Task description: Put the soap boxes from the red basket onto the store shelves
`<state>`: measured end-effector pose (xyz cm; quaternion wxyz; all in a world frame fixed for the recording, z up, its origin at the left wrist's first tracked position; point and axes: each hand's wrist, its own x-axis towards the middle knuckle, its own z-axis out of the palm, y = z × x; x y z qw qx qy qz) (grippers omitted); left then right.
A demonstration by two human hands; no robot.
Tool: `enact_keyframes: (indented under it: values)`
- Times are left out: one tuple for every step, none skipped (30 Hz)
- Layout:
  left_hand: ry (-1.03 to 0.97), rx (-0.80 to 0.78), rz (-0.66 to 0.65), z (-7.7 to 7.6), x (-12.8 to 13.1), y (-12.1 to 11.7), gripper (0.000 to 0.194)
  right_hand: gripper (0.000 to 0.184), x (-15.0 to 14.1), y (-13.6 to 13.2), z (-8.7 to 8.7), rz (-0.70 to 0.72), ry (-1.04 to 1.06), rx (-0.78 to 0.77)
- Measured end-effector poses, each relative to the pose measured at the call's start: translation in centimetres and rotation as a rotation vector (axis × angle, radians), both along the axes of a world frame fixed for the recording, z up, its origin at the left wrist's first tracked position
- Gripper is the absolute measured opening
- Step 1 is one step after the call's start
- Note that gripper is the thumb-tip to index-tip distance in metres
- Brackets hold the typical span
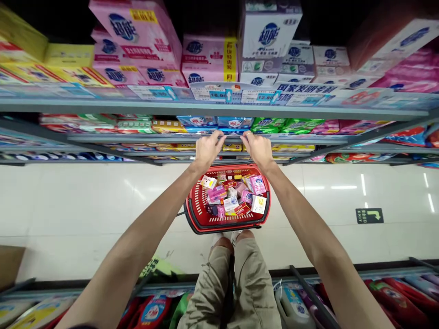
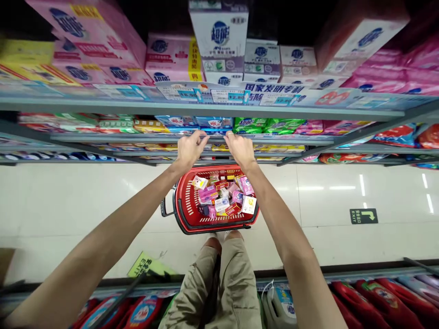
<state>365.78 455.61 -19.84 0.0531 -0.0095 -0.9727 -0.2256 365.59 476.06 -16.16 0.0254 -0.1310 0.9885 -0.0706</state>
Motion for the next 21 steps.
enact_keyframes:
  values:
    - [0.019,0.007,-0.002,-0.4,0.0,0.0,0.031,0.041,0.0,0.0,0.0,0.003,0.021,0.008]
    - [0.036,0.014,-0.01,-0.7,-0.1,-0.1,0.032,0.041,-0.1,0.0,-0.1,0.002,0.041,0.017]
    - [0.047,0.018,-0.02,-0.9,-0.1,-0.2,0.032,0.041,-0.1,0.0,-0.2,-0.001,0.056,0.027]
    - [0.053,0.017,-0.031,-0.9,-0.2,-0.2,0.032,0.042,-0.2,-0.1,-0.3,-0.002,0.066,0.037]
    - [0.057,0.011,-0.042,-1.0,-0.3,-0.3,0.032,0.043,-0.3,-0.1,-0.4,0.001,0.076,0.048]
    - [0.065,0.002,-0.053,-0.9,-0.4,-0.4,0.033,0.043,-0.4,-0.1,-0.5,0.007,0.088,0.057]
    - [0.077,-0.009,-0.063,-0.9,-0.5,-0.5,0.035,0.044,-0.6,-0.1,-0.7,0.015,0.103,0.065]
    - [0.096,-0.022,-0.074,-0.9,-0.7,-0.6,0.037,0.045,-0.6,-0.1,-0.9,0.024,0.119,0.074]
    - [0.118,-0.036,-0.086,-0.9,-0.8,-0.7,0.039,0.046,-0.7,-0.1,-1.1,0.033,0.135,0.082]
    - [0.141,-0.047,-0.099,-1.0,-0.8,-0.8,0.04,0.047,-0.7,0.0,-1.3,0.042,0.147,0.091]
    - [0.166,-0.055,-0.11,-1.1,-0.9,-0.9,0.041,0.049,-0.7,0.1,-1.5,0.051,0.154,0.097]
    - [0.189,-0.061,-0.119,-1.3,-1.0,-1.0,0.042,0.051,-0.6,0.1,-1.7,0.057,0.162,0.102]
    - [0.21,-0.063,-0.131,-1.5,-1.0,-1.2,0.042,0.052,-0.5,0.2,-1.9,0.061,0.172,0.105]
    - [0.232,-0.063,-0.143,-1.6,-1.1,-1.3,0.043,0.053,-0.3,0.2,-2.0,0.062,0.186,0.107]
    - [0.254,-0.061,-0.153,-1.8,-1.1,-1.3,0.043,0.053,-0.2,0.3,-2.1,0.064,0.2,0.108]
    - [0.276,-0.059,-0.162,-2.0,-1.1,-1.4,0.043,0.052,-0.1,0.3,-2.2,0.067,0.215,0.107]
    - [0.298,-0.057,-0.171,-2.1,-1.1,-1.5,0.042,0.051,-0.1,0.3,-2.3,0.069,0.23,0.104]
    - [0.318,-0.055,-0.175,-2.3,-1.1,-1.5,0.041,0.05,-0.1,0.4,-2.5,0.071,0.247,0.098]
    - [0.338,-0.057,-0.176,-2.4,-1.1,-1.5,0.039,0.049,-0.2,0.5,-2.7,0.074,0.267,0.089]
    - [0.355,-0.062,-0.173,-2.5,-1.1,-1.6,0.038,0.048,-0.4,0.6,-3.1,0.077,0.293,0.075]
    - [0.373,-0.067,-0.172,-2.7,-1.1,-1.6,0.037,0.047,-0.7,0.8,-3.5,0.08,0.325,0.058]
